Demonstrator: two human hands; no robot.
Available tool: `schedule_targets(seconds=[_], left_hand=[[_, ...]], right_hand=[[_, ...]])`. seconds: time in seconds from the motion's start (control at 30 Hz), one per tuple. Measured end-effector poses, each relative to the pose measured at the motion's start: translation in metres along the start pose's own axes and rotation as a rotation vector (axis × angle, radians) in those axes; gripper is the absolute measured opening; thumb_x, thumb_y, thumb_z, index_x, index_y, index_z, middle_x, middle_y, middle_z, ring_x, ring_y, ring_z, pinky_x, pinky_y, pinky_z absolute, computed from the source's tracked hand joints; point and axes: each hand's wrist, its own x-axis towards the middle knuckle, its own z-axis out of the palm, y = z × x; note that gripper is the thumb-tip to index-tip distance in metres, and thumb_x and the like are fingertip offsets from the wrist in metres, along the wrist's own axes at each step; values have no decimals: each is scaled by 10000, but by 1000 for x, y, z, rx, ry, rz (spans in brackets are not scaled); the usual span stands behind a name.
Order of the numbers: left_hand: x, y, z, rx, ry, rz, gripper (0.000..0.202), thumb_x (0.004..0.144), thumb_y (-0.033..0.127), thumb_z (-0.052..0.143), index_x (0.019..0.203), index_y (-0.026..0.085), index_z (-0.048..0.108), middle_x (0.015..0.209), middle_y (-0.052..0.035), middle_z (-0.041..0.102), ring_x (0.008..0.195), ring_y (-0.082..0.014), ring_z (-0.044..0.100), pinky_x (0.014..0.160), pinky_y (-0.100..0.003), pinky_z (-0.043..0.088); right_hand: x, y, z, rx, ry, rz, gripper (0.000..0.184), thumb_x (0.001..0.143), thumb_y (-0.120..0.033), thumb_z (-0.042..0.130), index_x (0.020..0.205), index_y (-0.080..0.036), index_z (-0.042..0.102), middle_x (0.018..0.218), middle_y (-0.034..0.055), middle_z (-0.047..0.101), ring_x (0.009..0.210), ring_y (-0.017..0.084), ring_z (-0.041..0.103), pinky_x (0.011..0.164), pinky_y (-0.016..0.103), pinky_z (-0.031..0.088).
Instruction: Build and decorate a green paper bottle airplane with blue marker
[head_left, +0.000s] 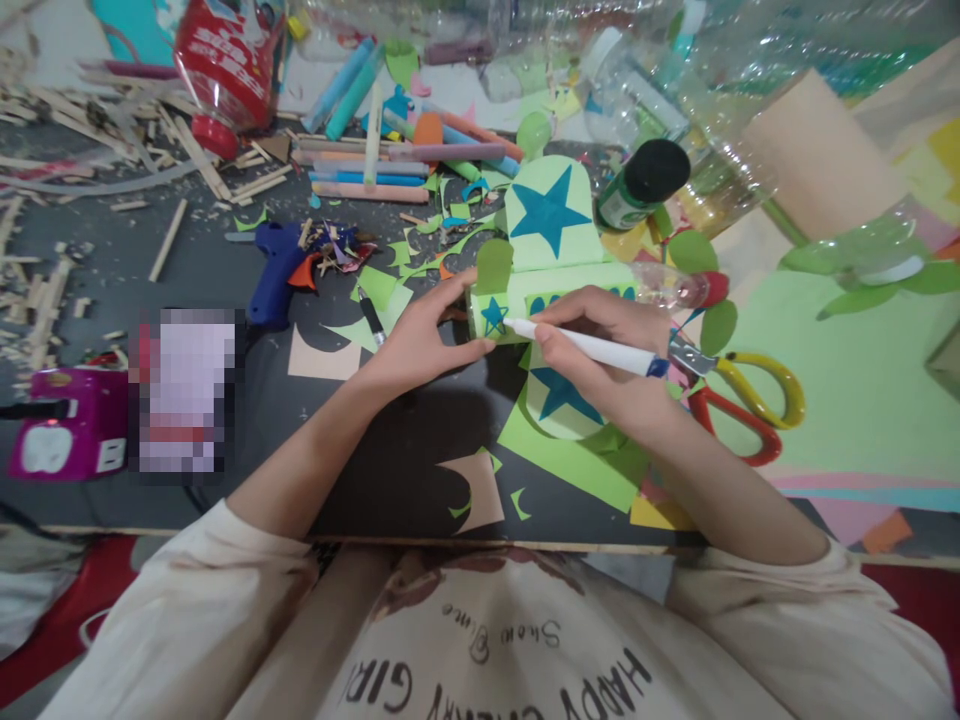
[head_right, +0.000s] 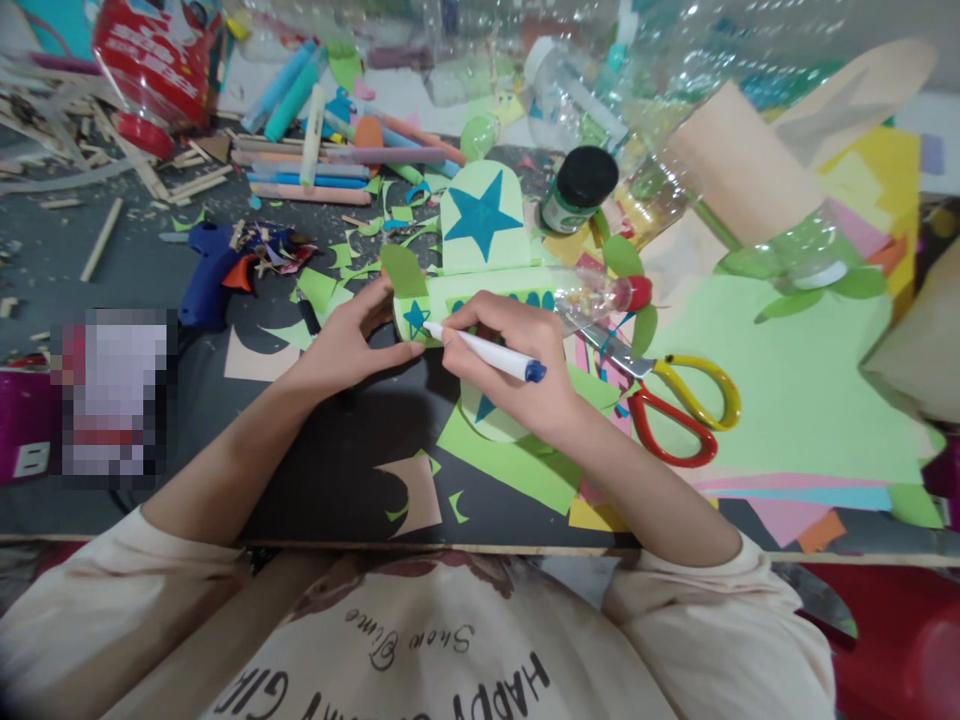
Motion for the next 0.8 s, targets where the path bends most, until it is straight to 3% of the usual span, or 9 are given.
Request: schedule_targets(seconds=[0.23,0.4,0.8], left_hand=[[0,-2,-2,26,-11,-24,770,774,462,704,1437,156,458,1566,-154,408,1396,-350,459,1151,-447,421],[0,-2,-2,28,-20,8,732,784,437,686,1430,174,463,1545,-124,448,1389,-330,472,1146,-428,428],[2,-5,-1,32,-9,33,718,782,431,687,1430,204,477,1525,-96,479,1377,-325,485,1137,-431,441]], right_hand=[[-3,-1,3,-59,-57,-101,100,886,-201,609,794,-228,639,659,-7,640,579,135,593,534,269,445],[-4,3,6,-112,-25,-178,71,891,-193,605,855,-233,652,689,0,664,606,145,617,553,273,486],[-3,2,4,-162,-85,-192,117,901,-222,584,790,-239,614,642,-9,659,578,140,624,528,268,494]])
